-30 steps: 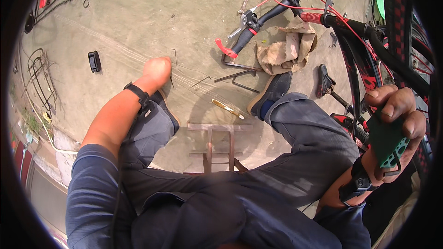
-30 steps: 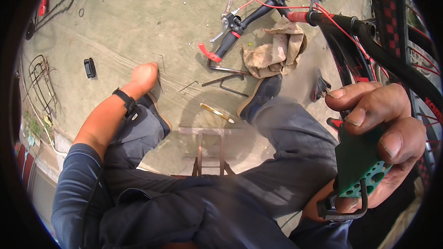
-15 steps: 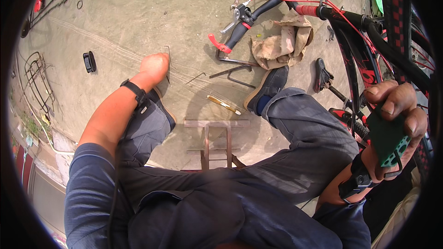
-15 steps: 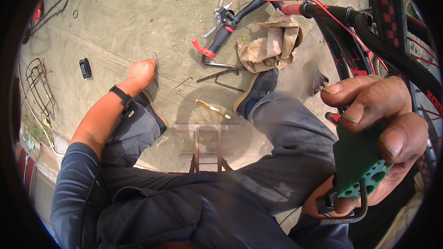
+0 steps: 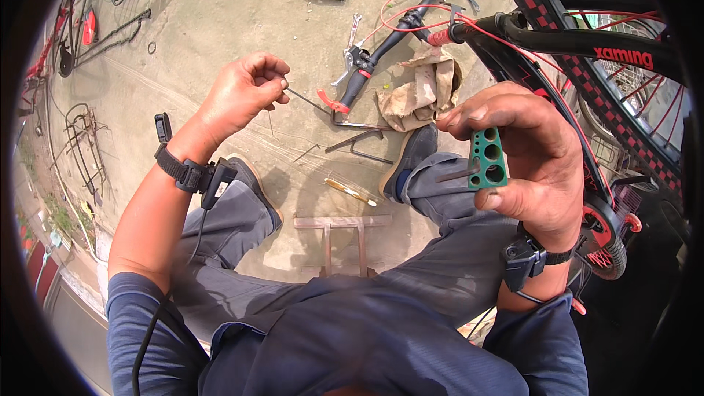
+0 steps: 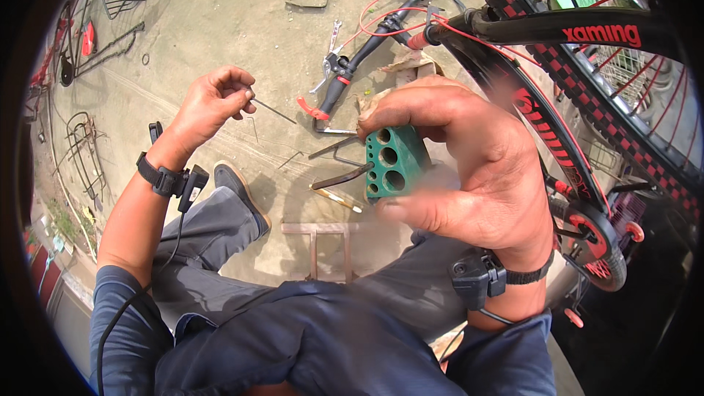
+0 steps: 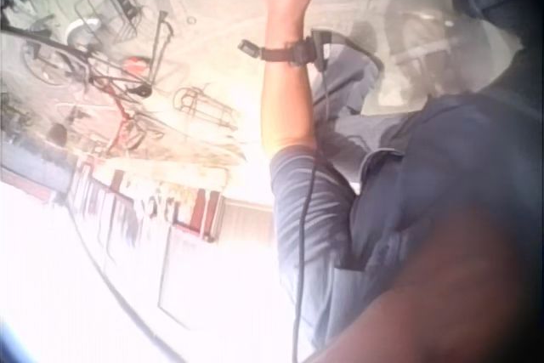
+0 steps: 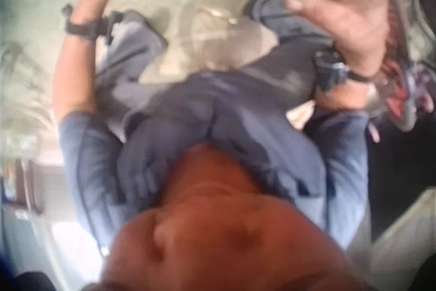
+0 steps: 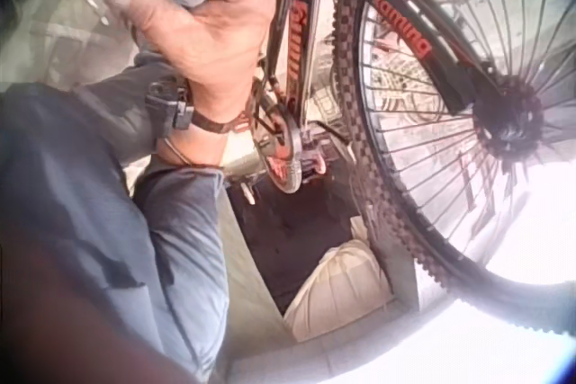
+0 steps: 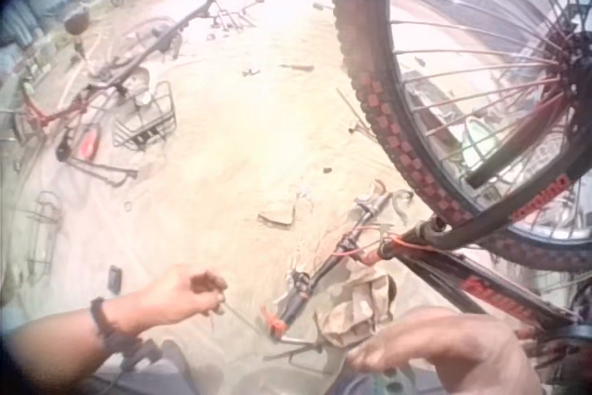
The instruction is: The person repeatedly inserts a thin metal rod into a small green multi-hole block, then wipes the rod with a cloth. The person repeats this cycle several times, handling the rod and block with both hands.
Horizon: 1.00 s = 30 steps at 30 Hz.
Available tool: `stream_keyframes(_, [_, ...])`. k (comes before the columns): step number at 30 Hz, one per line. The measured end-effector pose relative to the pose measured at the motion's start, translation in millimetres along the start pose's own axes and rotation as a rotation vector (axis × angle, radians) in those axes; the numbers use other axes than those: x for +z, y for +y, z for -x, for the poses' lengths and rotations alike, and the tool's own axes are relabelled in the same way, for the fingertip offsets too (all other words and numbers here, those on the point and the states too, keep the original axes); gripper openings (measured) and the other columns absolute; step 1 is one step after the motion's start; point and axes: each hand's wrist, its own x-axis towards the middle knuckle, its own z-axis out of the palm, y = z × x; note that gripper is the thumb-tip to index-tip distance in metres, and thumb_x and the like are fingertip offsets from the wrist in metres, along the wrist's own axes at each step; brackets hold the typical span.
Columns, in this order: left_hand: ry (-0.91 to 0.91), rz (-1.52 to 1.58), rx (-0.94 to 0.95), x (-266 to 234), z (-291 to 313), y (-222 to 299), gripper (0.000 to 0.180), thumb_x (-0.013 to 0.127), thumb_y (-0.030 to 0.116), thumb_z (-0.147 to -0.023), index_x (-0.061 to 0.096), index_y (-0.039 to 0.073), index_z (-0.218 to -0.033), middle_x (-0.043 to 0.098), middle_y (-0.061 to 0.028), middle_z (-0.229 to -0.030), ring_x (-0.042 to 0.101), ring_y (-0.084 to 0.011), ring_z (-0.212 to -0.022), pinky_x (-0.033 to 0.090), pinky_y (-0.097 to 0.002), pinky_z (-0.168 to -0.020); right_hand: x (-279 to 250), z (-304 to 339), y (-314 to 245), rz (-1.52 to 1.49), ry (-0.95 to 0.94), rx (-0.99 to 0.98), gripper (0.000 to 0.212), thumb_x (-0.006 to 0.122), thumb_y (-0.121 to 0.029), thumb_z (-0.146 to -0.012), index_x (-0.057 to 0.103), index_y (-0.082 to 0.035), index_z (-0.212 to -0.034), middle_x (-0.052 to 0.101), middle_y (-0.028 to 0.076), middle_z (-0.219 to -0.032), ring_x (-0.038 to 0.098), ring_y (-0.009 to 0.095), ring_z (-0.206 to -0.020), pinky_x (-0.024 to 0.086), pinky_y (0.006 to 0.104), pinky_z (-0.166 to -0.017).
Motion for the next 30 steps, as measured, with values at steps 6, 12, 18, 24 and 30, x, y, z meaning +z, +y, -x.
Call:
stream_keyframes(6, [0.114, 0.085, 0.278, 10.6, 84.2, 71.4, 0.009, 0.066, 0.009, -0.096, 0.066, 0.004, -0.104, 0.071, -0.0028, -0.092, 0.072, -0.012, -0.083, 0.053, -0.0229, -0.063, 16.2, 16.7, -12.3, -0.122, 0.035, 0.026, 0.055, 0.086, -0.008, -0.071, 0.066, 0.004, -0.121, 0.064, 0.012, -0.118, 0.063, 0.021, -0.108, 0.051, 0.0347, -0.096])
stream_keyframes(12, [0.244, 0.319, 0.401, 35.5, 152.3, 87.7, 0.01, 0.064, 0.006, -0.098, 0.059, 0.003, -0.106, 0.071, -0.0108, -0.094, 0.074, -0.0182, -0.086, 0.053, -0.0229, -0.062, 27.3, 27.0, -13.1, -0.266, -0.001, 0.024, 0.056, 0.088, -0.006, -0.074, 0.065, 0.001, -0.125, 0.065, 0.008, -0.119, 0.063, 0.017, -0.109, 0.051, 0.0326, -0.098])
stream_keyframes(18, [0.148, 0.406, 0.512, 47.4, 169.3, 82.2, 0.012, 0.058, -0.003, -0.093, 0.06, 0.001, -0.104, 0.069, -0.0132, -0.1, 0.073, -0.0204, -0.088, 0.055, -0.0238, -0.063, 31.7, 32.7, -15.9, -0.185, -0.021, -0.051, 0.056, 0.088, -0.005, -0.073, 0.065, 0.001, -0.124, 0.065, 0.009, -0.118, 0.063, 0.017, -0.109, 0.052, 0.0324, -0.097])
stream_keyframes(24, [0.107, 0.312, 0.52, 45.4, 180.6, 85.6, 0.006, 0.06, -0.001, -0.092, 0.063, -0.001, -0.098, 0.065, -0.012, -0.091, 0.071, -0.0181, -0.079, 0.053, -0.0239, -0.06, 36.9, 34.1, -15.7, -0.045, -0.011, -0.079, 0.054, 0.088, -0.004, -0.073, 0.067, 0.0, -0.122, 0.066, 0.009, -0.115, 0.065, 0.018, -0.107, 0.052, 0.0328, -0.097])
stream_keyframes(30, [0.022, 0.332, 0.6, 45.7, 186.1, 83.2, 0.007, 0.063, 0.002, -0.095, 0.065, -0.002, -0.1, 0.065, -0.0129, -0.089, 0.071, -0.0188, -0.075, 0.053, -0.0238, -0.057, 40.2, 28.8, -11.0, -0.035, -0.033, -0.098, 0.054, 0.088, -0.004, -0.073, 0.067, 0.001, -0.123, 0.066, 0.009, -0.115, 0.065, 0.018, -0.106, 0.052, 0.033, -0.097])
